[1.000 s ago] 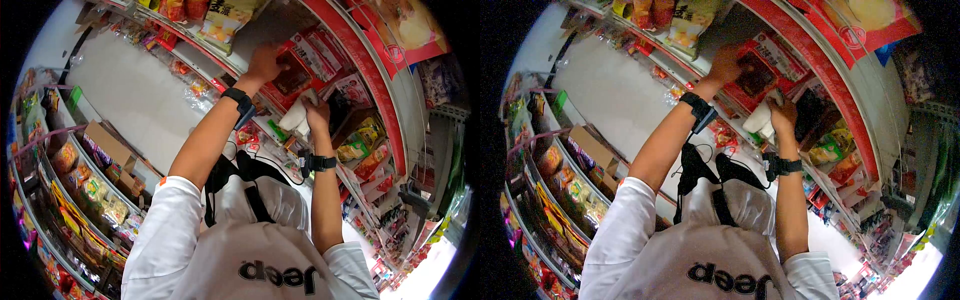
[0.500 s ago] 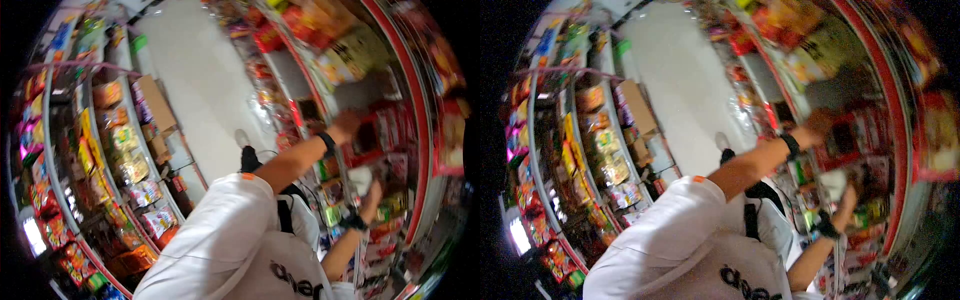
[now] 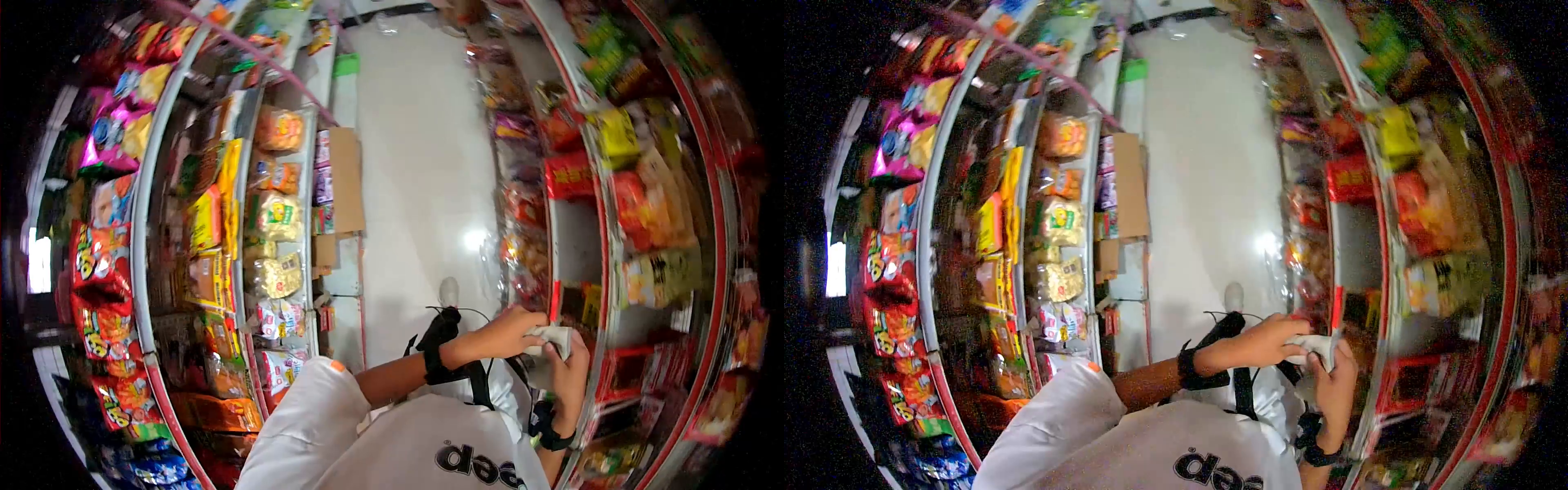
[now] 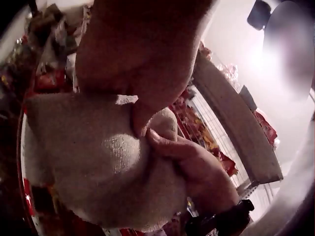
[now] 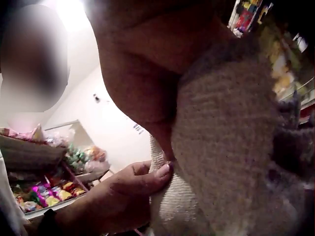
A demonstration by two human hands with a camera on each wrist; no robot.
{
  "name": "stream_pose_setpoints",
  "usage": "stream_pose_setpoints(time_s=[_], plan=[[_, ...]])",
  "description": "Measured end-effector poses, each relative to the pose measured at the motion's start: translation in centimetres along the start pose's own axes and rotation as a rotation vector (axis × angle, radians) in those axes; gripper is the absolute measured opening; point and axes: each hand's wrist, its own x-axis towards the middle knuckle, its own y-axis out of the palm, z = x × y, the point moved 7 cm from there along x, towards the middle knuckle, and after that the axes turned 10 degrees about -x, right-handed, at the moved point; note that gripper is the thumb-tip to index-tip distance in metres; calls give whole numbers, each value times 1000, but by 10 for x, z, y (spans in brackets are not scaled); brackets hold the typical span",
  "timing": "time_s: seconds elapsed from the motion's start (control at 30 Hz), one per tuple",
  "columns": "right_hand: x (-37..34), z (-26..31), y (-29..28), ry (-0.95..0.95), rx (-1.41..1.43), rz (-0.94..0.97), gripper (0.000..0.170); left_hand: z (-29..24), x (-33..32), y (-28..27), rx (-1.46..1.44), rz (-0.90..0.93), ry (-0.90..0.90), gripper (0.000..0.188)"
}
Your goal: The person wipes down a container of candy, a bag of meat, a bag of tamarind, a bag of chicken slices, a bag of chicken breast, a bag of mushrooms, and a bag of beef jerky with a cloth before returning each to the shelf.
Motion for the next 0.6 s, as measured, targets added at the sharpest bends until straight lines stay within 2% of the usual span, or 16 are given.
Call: stream_pose_setpoints(time_s=[0.07, 0.1, 0.2, 0.23, 0.37, 0.47, 0.5, 0.6], plan=[[26, 25, 18, 57, 40, 140, 20, -18, -15, -42, 22, -105, -23, 19], [36, 40, 26, 89, 57, 213, 21, -24, -25, -58, 110, -179, 78, 18], [63, 80, 40, -35, -75, 362, 26, -26, -53, -94, 110, -228, -35, 17], [71, 78, 51, -143, -10, 364, 31, -30, -60, -103, 135, -263, 8, 17], [103, 111, 80, -264, -95, 490, 37, -43, -74, -134, 112, -375, 37, 18], [132, 104, 112, -154, 90, 715, 35, -39, -70, -161, 171, -434, 34, 17], [143, 110, 120, -204, 116, 767, 33, -35, -69, -172, 145, -434, -1, 19], [174, 126, 136, -172, 179, 971, 33, -49, -64, -206, 182, -462, -45, 24]])
